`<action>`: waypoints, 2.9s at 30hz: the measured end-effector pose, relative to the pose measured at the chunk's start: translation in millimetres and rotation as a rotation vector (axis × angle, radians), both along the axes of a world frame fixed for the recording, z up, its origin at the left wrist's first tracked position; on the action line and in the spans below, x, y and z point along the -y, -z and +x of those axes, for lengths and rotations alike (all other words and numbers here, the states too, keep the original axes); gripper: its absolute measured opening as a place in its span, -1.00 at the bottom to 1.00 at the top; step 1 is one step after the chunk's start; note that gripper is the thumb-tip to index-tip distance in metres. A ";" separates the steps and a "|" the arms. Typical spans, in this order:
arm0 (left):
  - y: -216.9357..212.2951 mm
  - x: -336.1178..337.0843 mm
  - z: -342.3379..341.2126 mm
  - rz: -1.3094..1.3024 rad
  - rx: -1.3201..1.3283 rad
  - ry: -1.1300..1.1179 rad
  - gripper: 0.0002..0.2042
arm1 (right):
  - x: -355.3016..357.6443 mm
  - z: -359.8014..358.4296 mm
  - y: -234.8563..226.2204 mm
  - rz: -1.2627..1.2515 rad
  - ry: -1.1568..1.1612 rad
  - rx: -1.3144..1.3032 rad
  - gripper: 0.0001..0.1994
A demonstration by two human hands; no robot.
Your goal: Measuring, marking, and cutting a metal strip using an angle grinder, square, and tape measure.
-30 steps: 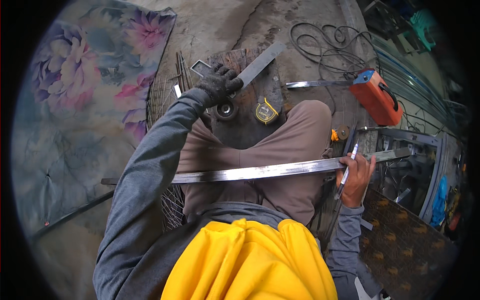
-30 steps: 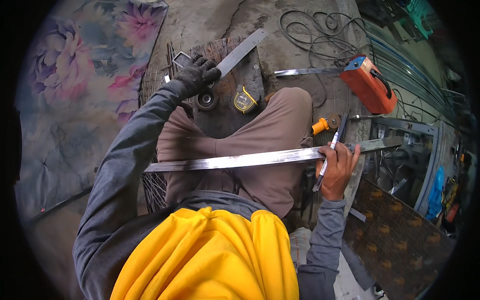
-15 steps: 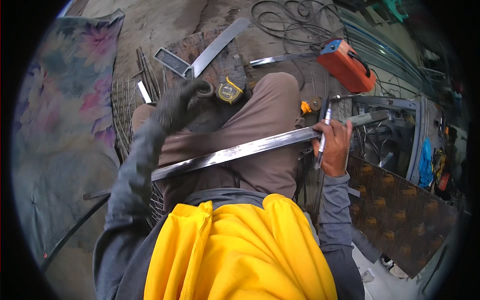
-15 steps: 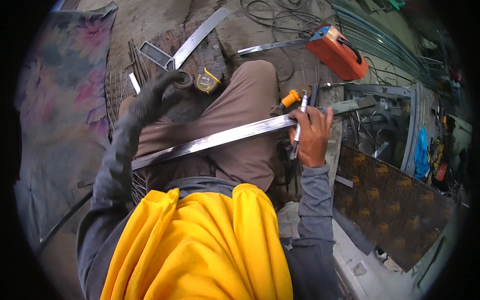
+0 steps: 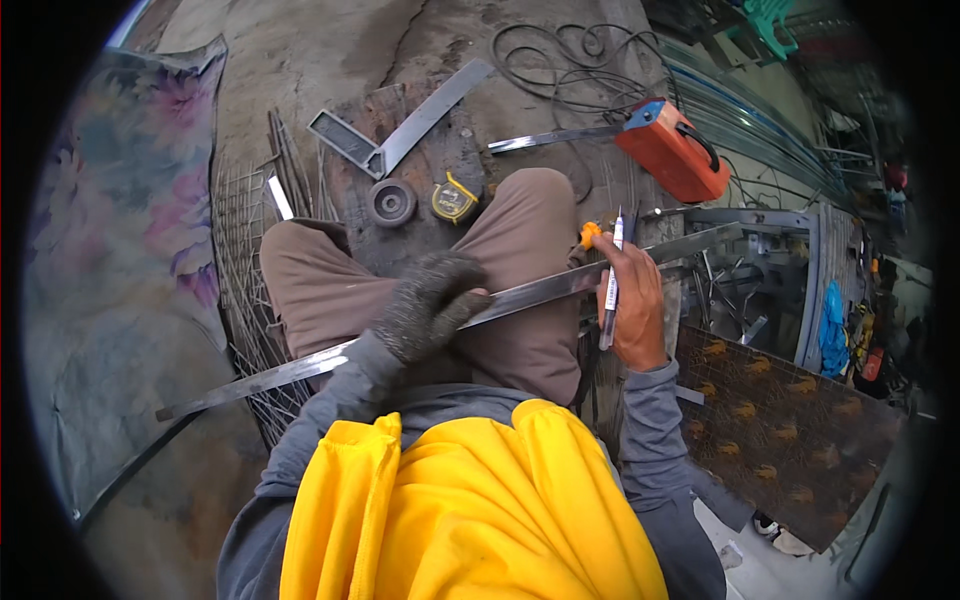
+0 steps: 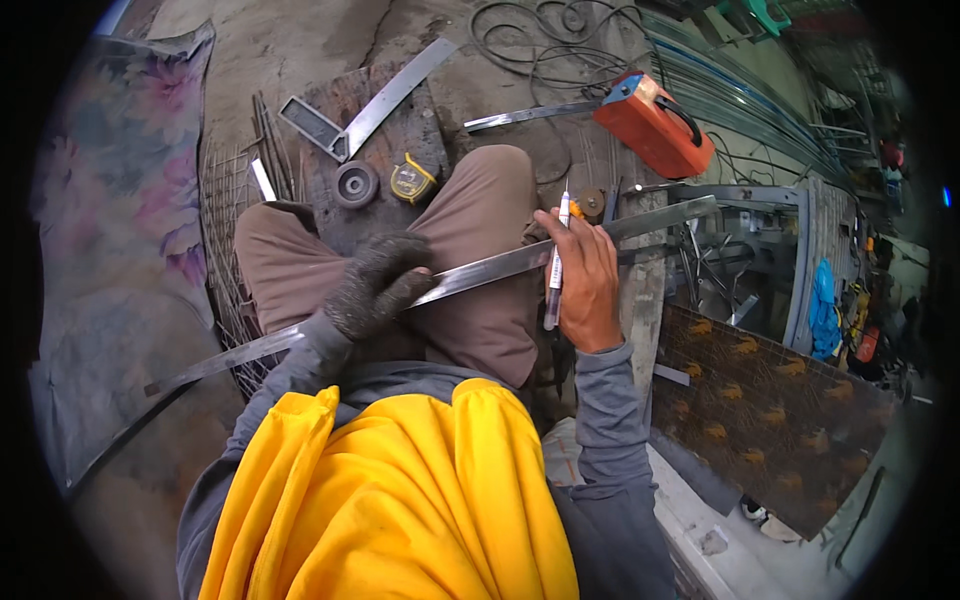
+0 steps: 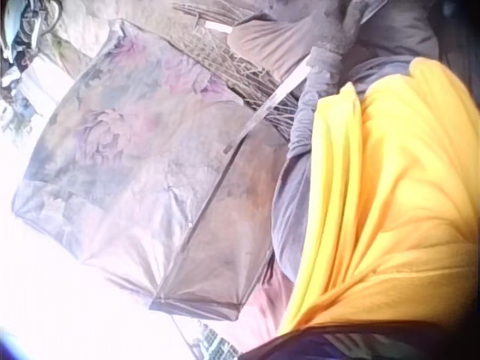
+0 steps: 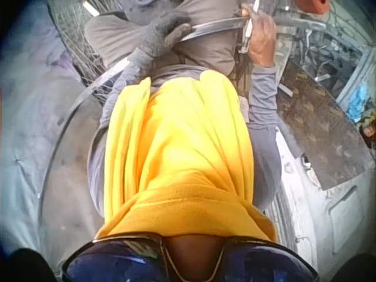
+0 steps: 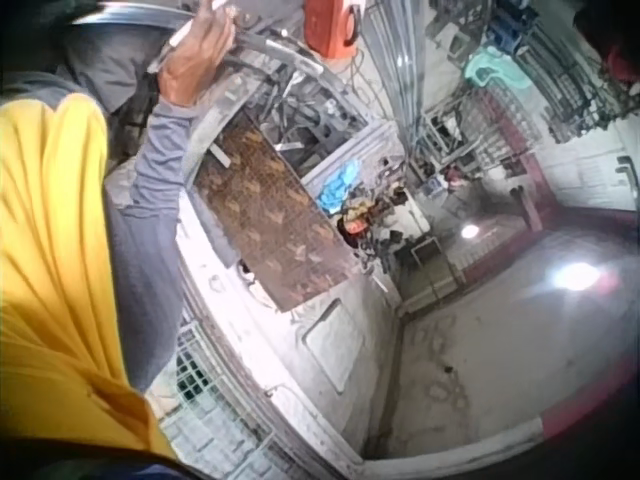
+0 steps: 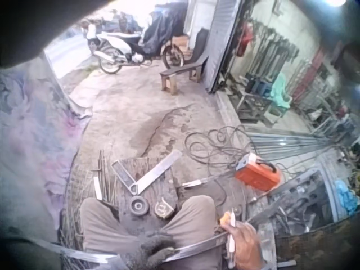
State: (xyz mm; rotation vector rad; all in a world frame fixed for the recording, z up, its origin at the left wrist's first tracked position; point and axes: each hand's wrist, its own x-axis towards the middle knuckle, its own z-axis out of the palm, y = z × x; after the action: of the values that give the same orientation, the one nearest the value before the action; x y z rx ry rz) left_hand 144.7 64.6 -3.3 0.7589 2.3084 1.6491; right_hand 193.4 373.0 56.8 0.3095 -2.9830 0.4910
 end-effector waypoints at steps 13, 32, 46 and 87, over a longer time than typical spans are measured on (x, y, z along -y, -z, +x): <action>-7.5 -25.0 21.6 -0.064 0.200 0.093 -0.73 | 96.7 -25.6 55.5 -0.033 0.189 -0.302 -0.67; 10.9 -27.6 25.1 0.101 0.315 -0.040 -0.83 | 76.3 -38.8 -9.4 -1.011 0.366 0.418 -0.14; 83.1 49.5 -62.7 -0.257 0.232 -0.181 -0.65 | 60.7 -14.9 39.4 -1.238 0.534 0.130 -0.24; 8.1 -15.1 -16.8 1.193 1.244 -0.256 -0.72 | 121.6 -12.5 -17.2 -0.984 0.014 0.094 -0.58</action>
State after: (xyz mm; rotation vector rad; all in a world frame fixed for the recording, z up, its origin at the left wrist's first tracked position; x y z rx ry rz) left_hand 127.9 79.7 -11.4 -0.4630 0.4890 2.4506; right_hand 180.9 251.3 74.0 0.1572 -2.4048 1.8552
